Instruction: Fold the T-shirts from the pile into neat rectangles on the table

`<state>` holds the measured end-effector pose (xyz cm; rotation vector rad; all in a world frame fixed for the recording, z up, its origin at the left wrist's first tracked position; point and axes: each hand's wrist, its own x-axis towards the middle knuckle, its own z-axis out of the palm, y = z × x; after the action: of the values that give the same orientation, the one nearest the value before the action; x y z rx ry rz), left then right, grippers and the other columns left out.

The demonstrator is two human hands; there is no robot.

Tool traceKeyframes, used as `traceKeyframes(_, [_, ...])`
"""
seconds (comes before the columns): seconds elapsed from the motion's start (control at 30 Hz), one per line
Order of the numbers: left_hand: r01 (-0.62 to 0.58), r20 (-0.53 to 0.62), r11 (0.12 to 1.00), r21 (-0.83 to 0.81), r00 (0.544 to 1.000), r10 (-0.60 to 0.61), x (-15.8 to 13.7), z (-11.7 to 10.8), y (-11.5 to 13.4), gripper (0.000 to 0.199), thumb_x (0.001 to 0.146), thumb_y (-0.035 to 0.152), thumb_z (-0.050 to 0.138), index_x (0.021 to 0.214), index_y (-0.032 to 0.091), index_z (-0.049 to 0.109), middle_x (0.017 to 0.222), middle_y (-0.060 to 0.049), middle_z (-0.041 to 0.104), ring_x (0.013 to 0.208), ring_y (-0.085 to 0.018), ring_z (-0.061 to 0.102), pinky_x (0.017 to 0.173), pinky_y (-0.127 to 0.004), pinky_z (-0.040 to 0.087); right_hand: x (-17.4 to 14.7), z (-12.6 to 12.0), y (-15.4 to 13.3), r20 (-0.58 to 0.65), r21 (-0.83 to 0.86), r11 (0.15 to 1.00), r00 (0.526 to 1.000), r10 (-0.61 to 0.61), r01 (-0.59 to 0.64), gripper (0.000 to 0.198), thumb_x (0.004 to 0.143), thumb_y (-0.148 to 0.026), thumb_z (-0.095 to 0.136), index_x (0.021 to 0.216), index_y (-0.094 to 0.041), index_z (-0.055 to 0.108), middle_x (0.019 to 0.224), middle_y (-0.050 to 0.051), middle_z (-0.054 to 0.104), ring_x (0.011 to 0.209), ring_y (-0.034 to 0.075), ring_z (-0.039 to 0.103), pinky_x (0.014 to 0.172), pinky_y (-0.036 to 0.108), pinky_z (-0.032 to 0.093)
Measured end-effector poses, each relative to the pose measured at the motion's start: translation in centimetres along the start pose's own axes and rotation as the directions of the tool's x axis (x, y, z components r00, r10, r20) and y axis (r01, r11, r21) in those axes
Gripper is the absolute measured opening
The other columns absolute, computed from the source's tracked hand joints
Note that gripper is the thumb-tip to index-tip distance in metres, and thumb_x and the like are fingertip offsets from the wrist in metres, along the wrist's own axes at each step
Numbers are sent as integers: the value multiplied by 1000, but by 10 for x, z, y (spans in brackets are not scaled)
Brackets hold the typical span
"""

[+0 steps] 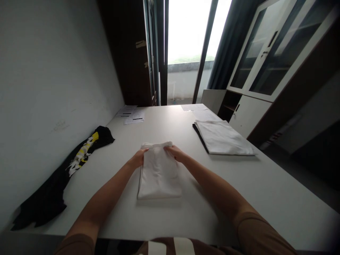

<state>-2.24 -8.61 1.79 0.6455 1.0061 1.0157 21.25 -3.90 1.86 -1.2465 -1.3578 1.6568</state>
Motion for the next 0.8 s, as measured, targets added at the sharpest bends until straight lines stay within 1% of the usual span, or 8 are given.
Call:
traceKeyframes(0.07, [50, -106, 999, 7, 993, -49, 6, 0, -3, 31, 92, 31, 64, 113, 9, 68, 90, -13, 78, 83, -25, 77, 83, -34, 60, 4, -4, 4, -67, -259, 957, 986, -153, 131, 13, 88, -26, 59, 87, -17, 68, 89, 5, 74, 80, 19, 67, 73, 27, 52])
traceKeyframes(0.17, [74, -151, 997, 11, 986, -72, 11, 0, -3, 28, 93, 29, 63, 111, 9, 68, 87, -13, 78, 81, -25, 76, 82, -33, 61, 5, -10, 4, -56, -659, 704, 916, -397, 265, 14, 88, -25, 58, 81, -18, 69, 91, 5, 74, 84, 18, 64, 77, 25, 45])
traceKeyframes(0.23, [72, -160, 997, 18, 985, -68, 12, -1, -2, 26, 93, 28, 63, 109, 9, 69, 85, -12, 78, 78, -24, 76, 80, -33, 61, 4, -12, 3, -16, -785, 558, 890, -456, 271, 15, 89, -26, 58, 84, -19, 70, 93, 5, 74, 83, 18, 62, 76, 25, 42])
traceKeyframes(0.33, [44, -171, 998, 45, 985, -36, 14, -3, 4, 24, 93, 29, 65, 106, 10, 69, 82, -11, 77, 75, -24, 75, 79, -34, 61, 5, -11, 1, 9, -858, 448, 879, -477, 252, 17, 91, -29, 58, 86, -19, 71, 93, 6, 74, 86, 18, 62, 77, 25, 39])
traceKeyframes(0.43, [-5, -191, 995, 97, 981, 23, 20, -5, 15, 24, 92, 31, 66, 102, 9, 69, 81, -12, 76, 74, -24, 74, 80, -35, 60, 15, -10, -6, -5, -886, 407, 874, -487, 222, 20, 93, -33, 59, 86, -19, 71, 93, 7, 73, 91, 20, 61, 80, 26, 39])
traceKeyframes(0.6, [-104, -238, 965, 241, 958, 162, 39, -3, 31, 26, 93, 36, 65, 98, 11, 69, 78, -10, 74, 76, -22, 73, 81, -34, 58, 44, -11, -18, -34, -898, 394, 863, -504, 195, 22, 96, -35, 58, 94, -18, 71, 102, 9, 71, 101, 21, 58, 88, 27, 39])
traceKeyframes(0.7, [-150, -284, 913, 379, 920, 269, 50, -2, 31, 23, 93, 34, 63, 93, 12, 69, 80, -9, 73, 80, -23, 71, 81, -33, 56, 55, -13, -13, -57, -907, 391, 875, -480, 156, 22, 95, -35, 60, 97, -17, 71, 110, 12, 69, 107, 24, 56, 91, 29, 40])
traceKeyframes(0.8, [-158, -344, 824, 545, 854, 391, 56, -6, 24, 14, 88, 26, 66, 94, 14, 69, 87, -8, 73, 94, -24, 69, 88, -33, 52, 59, -15, 1, -78, -912, 390, 879, -470, 127, 21, 93, -32, 61, 103, -17, 71, 115, 13, 67, 111, 25, 54, 96, 31, 40])
